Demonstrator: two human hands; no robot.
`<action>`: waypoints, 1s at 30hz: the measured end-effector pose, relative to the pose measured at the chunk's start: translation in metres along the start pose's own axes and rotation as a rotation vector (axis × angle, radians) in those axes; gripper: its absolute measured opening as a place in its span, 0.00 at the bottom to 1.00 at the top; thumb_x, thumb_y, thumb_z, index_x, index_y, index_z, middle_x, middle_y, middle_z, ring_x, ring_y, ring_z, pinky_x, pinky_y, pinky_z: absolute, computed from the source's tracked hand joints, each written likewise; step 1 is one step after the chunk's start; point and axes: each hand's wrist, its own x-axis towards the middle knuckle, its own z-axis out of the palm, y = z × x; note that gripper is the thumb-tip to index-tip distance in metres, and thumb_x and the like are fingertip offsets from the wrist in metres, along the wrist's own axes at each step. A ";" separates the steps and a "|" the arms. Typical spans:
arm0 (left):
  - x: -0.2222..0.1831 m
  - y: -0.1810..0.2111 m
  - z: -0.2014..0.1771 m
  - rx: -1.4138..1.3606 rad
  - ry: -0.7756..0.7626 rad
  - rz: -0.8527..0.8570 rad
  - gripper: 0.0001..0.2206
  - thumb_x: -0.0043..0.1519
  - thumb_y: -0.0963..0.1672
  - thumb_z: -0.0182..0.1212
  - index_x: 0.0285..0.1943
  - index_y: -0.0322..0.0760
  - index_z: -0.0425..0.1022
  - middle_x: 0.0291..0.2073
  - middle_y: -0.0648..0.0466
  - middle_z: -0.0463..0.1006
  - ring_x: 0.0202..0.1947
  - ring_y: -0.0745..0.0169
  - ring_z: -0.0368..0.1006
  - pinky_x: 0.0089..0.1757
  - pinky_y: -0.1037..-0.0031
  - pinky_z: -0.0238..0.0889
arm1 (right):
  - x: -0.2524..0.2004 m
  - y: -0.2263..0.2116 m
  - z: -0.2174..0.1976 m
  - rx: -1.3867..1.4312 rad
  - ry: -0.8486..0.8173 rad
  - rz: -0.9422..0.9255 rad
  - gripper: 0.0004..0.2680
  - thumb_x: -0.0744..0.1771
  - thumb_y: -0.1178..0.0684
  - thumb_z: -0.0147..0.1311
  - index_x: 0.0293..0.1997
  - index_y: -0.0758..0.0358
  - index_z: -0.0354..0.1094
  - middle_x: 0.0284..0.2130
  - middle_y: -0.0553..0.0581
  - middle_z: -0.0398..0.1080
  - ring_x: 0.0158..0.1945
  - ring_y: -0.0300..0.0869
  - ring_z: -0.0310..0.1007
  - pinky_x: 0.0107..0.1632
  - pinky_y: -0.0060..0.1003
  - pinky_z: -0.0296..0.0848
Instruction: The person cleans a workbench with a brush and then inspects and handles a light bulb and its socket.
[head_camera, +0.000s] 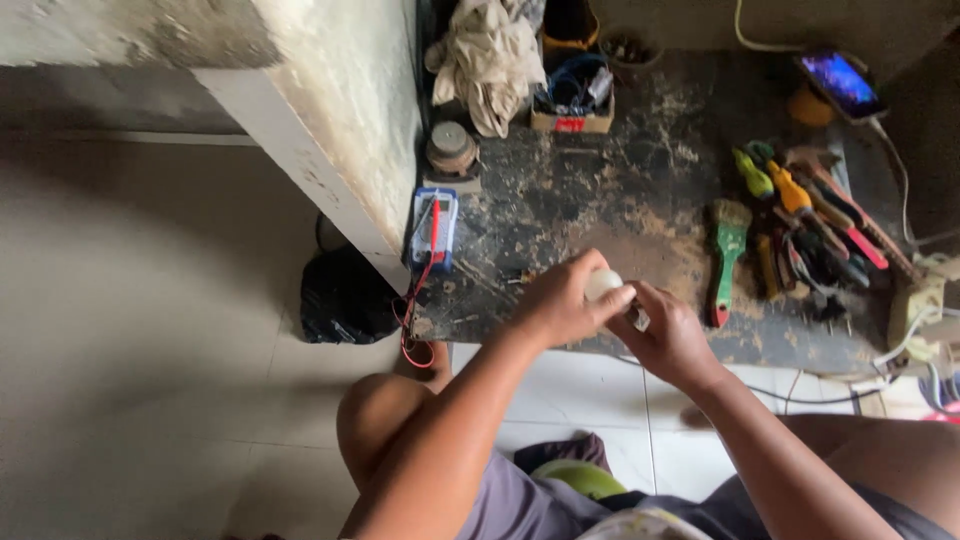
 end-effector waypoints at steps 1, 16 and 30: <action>0.000 0.004 0.001 0.092 0.004 0.045 0.21 0.61 0.54 0.55 0.48 0.34 0.72 0.39 0.35 0.81 0.43 0.33 0.81 0.43 0.51 0.72 | 0.004 -0.002 -0.003 0.005 -0.016 -0.008 0.07 0.63 0.54 0.64 0.38 0.60 0.71 0.21 0.60 0.72 0.31 0.60 0.77 0.42 0.52 0.74; 0.046 -0.032 0.055 0.303 0.182 0.067 0.22 0.66 0.60 0.41 0.36 0.46 0.68 0.23 0.45 0.78 0.30 0.43 0.81 0.28 0.60 0.71 | 0.047 0.032 -0.013 -0.097 -0.402 0.299 0.08 0.62 0.53 0.51 0.32 0.67 0.74 0.20 0.70 0.76 0.30 0.68 0.76 0.36 0.59 0.70; 0.085 -0.037 0.048 -0.470 0.245 -0.275 0.22 0.69 0.56 0.44 0.32 0.41 0.70 0.15 0.54 0.68 0.16 0.65 0.67 0.24 0.76 0.60 | 0.066 0.090 0.003 0.141 -0.383 0.235 0.16 0.57 0.44 0.71 0.40 0.54 0.67 0.28 0.63 0.76 0.39 0.64 0.78 0.38 0.59 0.72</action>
